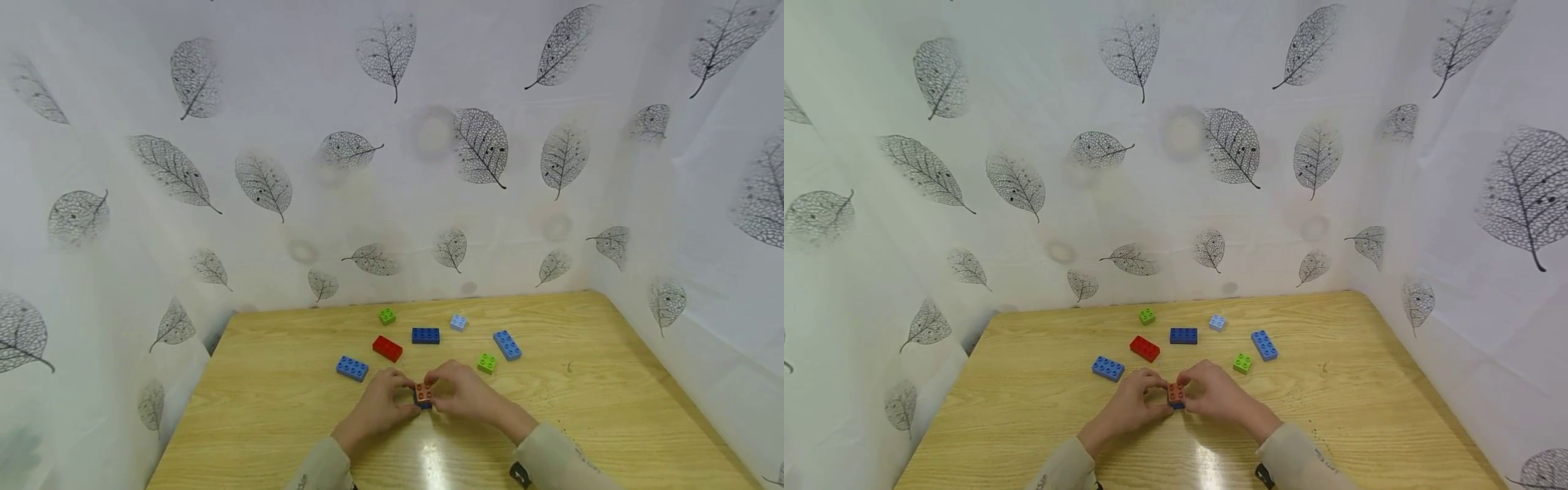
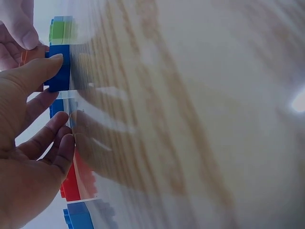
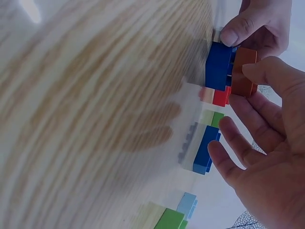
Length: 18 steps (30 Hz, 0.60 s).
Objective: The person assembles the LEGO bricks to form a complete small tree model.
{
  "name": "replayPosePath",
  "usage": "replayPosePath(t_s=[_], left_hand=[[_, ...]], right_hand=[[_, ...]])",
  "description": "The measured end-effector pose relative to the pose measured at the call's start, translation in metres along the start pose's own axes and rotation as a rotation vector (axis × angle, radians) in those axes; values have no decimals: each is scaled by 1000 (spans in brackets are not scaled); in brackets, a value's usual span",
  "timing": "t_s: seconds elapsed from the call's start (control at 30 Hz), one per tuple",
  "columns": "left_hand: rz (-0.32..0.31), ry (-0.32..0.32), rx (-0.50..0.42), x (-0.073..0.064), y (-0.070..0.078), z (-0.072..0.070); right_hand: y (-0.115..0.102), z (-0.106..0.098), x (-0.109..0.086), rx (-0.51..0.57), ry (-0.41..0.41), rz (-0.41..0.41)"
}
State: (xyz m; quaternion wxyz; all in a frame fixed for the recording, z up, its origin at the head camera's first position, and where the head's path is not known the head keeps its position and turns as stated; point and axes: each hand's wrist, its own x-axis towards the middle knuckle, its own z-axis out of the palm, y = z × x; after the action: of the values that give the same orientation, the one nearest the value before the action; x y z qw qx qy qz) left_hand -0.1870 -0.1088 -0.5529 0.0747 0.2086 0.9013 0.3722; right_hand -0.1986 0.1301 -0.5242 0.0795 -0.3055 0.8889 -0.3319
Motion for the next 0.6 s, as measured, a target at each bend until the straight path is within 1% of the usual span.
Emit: replayPosePath(t_s=[0.3,0.53,0.6], left_hand=[[26,13,6,-1,1,0],[17,5,1,-1,1,-2],[25,5,-1,-1,1,-2]], right_hand=[[-2,1,2,-24,-8,-1],[-5,-1,2,-23,-15,10],[-5,-1,2,-19,-17,11]])
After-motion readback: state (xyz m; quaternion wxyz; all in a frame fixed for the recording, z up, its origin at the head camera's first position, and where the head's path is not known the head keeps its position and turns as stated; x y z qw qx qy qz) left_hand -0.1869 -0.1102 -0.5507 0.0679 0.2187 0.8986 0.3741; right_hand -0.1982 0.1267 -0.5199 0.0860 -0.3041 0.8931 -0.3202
